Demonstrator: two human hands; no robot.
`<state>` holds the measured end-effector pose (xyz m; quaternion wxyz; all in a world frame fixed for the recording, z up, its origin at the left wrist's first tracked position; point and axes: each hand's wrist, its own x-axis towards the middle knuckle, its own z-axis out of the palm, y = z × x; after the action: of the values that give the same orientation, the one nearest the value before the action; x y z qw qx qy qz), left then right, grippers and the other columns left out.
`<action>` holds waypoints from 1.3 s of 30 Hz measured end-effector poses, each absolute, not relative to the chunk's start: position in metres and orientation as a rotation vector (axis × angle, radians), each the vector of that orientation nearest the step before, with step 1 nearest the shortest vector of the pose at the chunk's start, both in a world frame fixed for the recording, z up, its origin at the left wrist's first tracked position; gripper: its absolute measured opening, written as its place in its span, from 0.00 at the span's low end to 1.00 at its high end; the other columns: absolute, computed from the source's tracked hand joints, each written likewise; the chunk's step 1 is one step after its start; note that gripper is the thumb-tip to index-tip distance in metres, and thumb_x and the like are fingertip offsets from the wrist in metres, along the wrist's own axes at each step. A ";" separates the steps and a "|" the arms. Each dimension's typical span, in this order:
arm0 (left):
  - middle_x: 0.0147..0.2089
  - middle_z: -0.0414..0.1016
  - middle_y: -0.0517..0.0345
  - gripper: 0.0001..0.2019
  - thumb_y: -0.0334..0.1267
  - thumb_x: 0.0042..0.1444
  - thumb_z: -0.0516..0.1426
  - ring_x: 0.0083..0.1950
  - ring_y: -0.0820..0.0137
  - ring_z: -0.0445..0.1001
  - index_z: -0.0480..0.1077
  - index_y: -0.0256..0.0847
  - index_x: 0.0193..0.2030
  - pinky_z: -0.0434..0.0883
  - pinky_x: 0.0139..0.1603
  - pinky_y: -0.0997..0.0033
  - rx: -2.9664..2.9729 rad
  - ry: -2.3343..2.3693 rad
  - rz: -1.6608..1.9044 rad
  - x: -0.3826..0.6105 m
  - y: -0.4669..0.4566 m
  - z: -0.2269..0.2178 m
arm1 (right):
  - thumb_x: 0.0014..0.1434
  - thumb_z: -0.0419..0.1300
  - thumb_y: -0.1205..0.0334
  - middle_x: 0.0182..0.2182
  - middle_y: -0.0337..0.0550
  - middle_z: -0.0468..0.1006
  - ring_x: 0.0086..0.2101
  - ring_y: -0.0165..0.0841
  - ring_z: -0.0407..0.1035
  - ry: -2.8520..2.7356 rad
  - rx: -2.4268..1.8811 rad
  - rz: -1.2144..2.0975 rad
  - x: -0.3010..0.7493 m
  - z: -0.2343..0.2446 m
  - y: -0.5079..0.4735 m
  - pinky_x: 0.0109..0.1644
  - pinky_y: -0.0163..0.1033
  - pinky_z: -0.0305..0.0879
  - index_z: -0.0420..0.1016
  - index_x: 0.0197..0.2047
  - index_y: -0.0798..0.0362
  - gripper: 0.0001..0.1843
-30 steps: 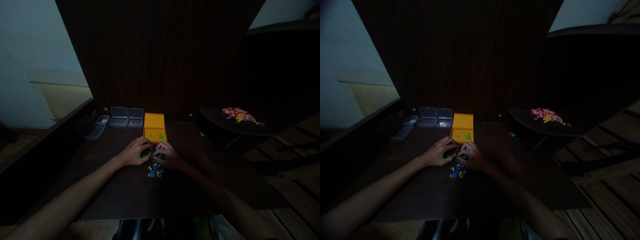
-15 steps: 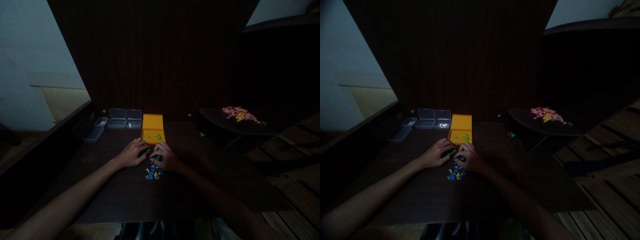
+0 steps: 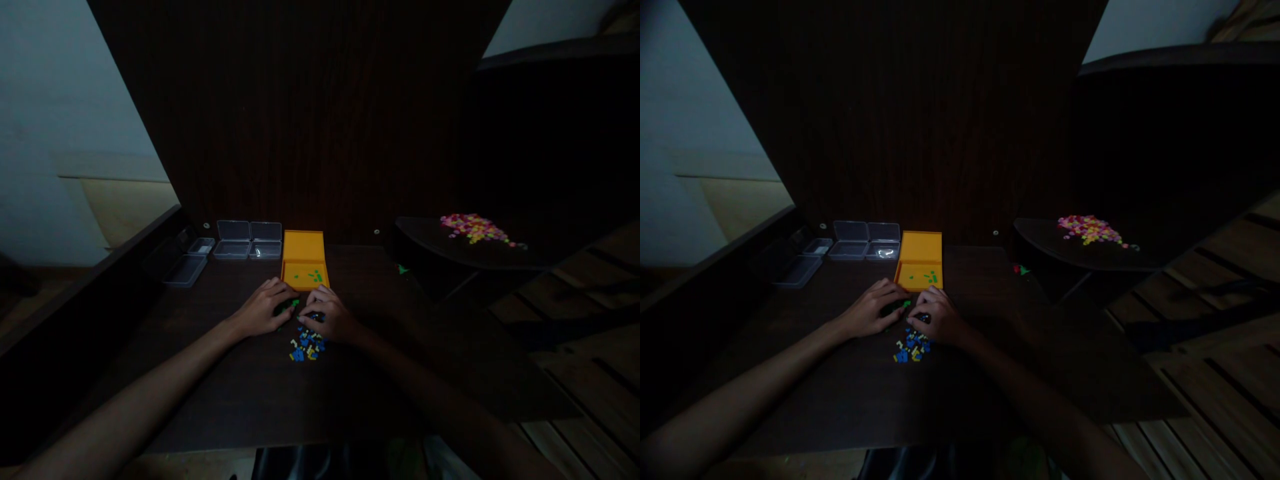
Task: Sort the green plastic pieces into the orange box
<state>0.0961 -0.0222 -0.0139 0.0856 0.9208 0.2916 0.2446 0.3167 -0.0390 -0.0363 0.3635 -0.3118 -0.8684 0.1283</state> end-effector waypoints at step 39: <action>0.50 0.76 0.50 0.12 0.37 0.64 0.53 0.51 0.62 0.69 0.73 0.40 0.51 0.66 0.54 0.59 2.736 0.843 0.721 0.096 -0.024 -0.014 | 0.62 0.61 0.63 0.32 0.42 0.74 0.37 0.34 0.67 -2.228 -0.831 0.413 0.315 -0.028 -0.045 0.46 0.43 0.63 0.74 0.34 0.52 0.04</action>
<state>0.0961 -0.0236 -0.0140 0.0943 0.9226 0.2842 0.2432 0.3155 -0.0446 -0.0280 0.3559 -0.3217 -0.8627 0.1601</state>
